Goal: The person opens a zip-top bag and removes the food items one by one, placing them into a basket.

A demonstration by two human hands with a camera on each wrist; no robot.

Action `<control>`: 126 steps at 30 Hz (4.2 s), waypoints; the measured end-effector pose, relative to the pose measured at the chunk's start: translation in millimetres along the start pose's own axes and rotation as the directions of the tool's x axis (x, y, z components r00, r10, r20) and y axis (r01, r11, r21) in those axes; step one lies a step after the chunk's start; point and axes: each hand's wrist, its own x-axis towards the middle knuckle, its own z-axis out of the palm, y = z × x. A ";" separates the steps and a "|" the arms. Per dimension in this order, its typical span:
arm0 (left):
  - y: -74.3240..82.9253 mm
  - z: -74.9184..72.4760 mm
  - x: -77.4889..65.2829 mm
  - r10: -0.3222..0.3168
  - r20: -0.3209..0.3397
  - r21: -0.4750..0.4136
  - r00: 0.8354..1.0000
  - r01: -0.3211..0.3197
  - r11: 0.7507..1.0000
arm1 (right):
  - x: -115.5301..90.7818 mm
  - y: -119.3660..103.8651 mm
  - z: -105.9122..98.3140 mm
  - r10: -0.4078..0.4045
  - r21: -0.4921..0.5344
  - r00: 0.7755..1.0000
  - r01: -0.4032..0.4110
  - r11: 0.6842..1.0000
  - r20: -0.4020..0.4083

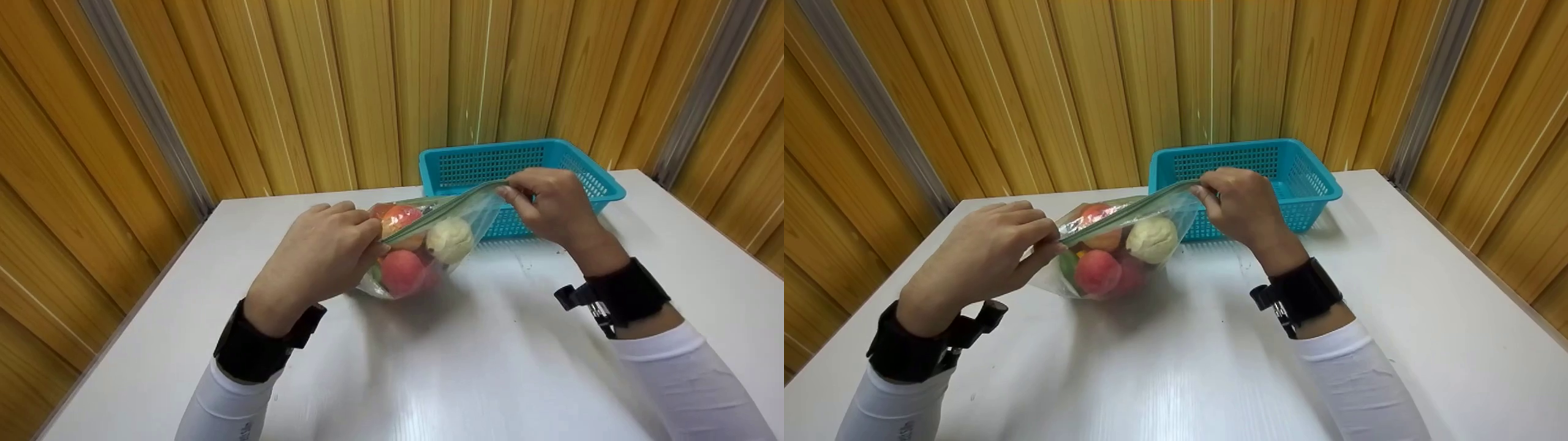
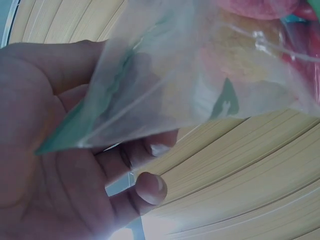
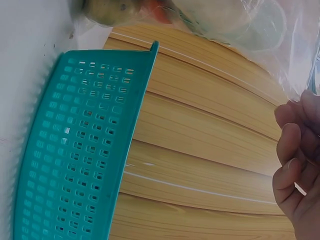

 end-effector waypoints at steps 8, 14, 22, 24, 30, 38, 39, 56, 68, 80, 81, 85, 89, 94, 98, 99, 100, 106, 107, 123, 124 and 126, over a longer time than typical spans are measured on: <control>-3.1 -3.3 -0.6 -0.011 0.005 -0.020 1.000 0.012 1.000 | -2.5 2.8 -0.9 0.045 -0.014 0.999 -0.045 0.999 -0.015; -5.8 -5.9 -1.5 0.002 -0.008 -0.031 1.000 -0.002 1.000 | -3.2 4.5 -1.2 0.090 -0.011 0.996 -0.090 0.996 -0.017; -8.4 -9.4 -3.3 -0.001 -0.002 -0.042 1.000 0.001 0.999 | -4.2 7.2 0.2 0.124 -0.016 0.992 -0.124 0.992 -0.013; -9.4 -10.9 -4.6 -0.007 0.000 -0.044 1.000 0.007 0.999 | -4.2 7.2 0.5 0.132 -0.015 0.991 -0.132 0.991 -0.010; -11.3 -12.9 -6.5 -0.016 0.006 -0.055 1.000 0.016 0.998 | -2.9 6.6 1.4 0.135 -0.015 0.991 -0.135 0.991 -0.008; -9.0 -11.5 -5.4 -0.044 0.090 -0.135 0.995 0.056 0.989 | -3.3 6.2 1.3 0.097 -0.027 0.995 -0.097 0.995 -0.006; -8.3 -11.1 -5.1 -0.048 0.109 -0.150 0.993 0.064 0.987 | -3.4 6.0 1.0 0.091 -0.031 0.996 -0.091 0.995 -0.006; 4.6 5.9 4.4 -0.023 0.310 -0.223 0.950 0.097 0.970 | -2.4 -0.2 -0.7 -0.002 -0.054 1.000 0.002 0.999 0.000; 10.3 19.1 7.5 0.025 0.307 -0.195 0.951 0.037 0.980 | -0.9 -2.8 -0.7 -0.074 -0.042 0.997 0.075 0.996 0.027; 22.2 45.3 17.1 0.095 0.174 -0.119 0.980 -0.075 0.990 | -3.1 0.3 1.1 -0.081 0.035 0.991 0.078 0.996 0.111; 23.2 48.1 18.2 0.109 0.170 -0.122 0.979 -0.088 0.989 | -2.9 0.8 1.2 -0.092 0.055 0.989 0.086 0.995 0.117; 29.7 62.5 20.0 0.146 0.254 -0.133 0.956 -0.115 0.984 | -3.1 1.2 2.5 -0.138 0.129 0.980 0.120 0.984 0.142; 38.0 77.0 19.3 0.155 0.319 -0.083 0.935 -0.135 0.987 | -3.2 -0.2 5.4 -0.175 0.166 0.970 0.146 0.975 0.170; 42.9 84.0 19.5 0.194 0.250 -0.085 0.949 -0.178 0.980 | -1.6 -0.2 5.2 -0.203 0.203 0.962 0.165 0.965 0.183; 47.4 83.4 19.2 0.188 0.274 -0.061 0.943 -0.178 0.982 | -0.7 -0.1 3.8 -0.220 0.234 0.955 0.172 0.957 0.199; 48.9 83.2 19.4 0.181 0.288 -0.047 0.940 -0.175 0.983 | -0.9 -0.3 3.8 -0.223 0.239 0.953 0.172 0.955 0.204; 50.1 83.3 19.4 0.173 0.301 -0.036 0.938 -0.170 0.985 | -1.0 -0.3 3.9 -0.225 0.243 0.952 0.172 0.954 0.207; 50.7 85.6 19.6 0.131 0.345 -0.004 0.929 -0.138 0.990 | -2.2 -0.2 4.8 -0.221 0.248 0.950 0.165 0.955 0.219; 49.1 86.1 19.7 0.127 0.348 -0.003 0.929 -0.135 0.991 | -2.4 -0.2 4.9 -0.218 0.248 0.950 0.161 0.955 0.222; -14.1 96.7 17.1 0.160 0.346 -0.239 0.925 -0.078 0.968 | -4.2 -2.2 12.7 -0.183 0.205 0.927 0.120 0.971 0.326; -14.9 94.8 17.4 0.164 0.347 -0.260 0.923 -0.074 0.963 | -4.4 -2.1 12.8 -0.184 0.206 0.927 0.120 0.971 0.326; -14.7 89.8 18.0 0.162 0.346 -0.291 0.924 -0.058 0.955 | -4.5 -1.9 12.7 -0.181 0.210 0.928 0.115 0.971 0.326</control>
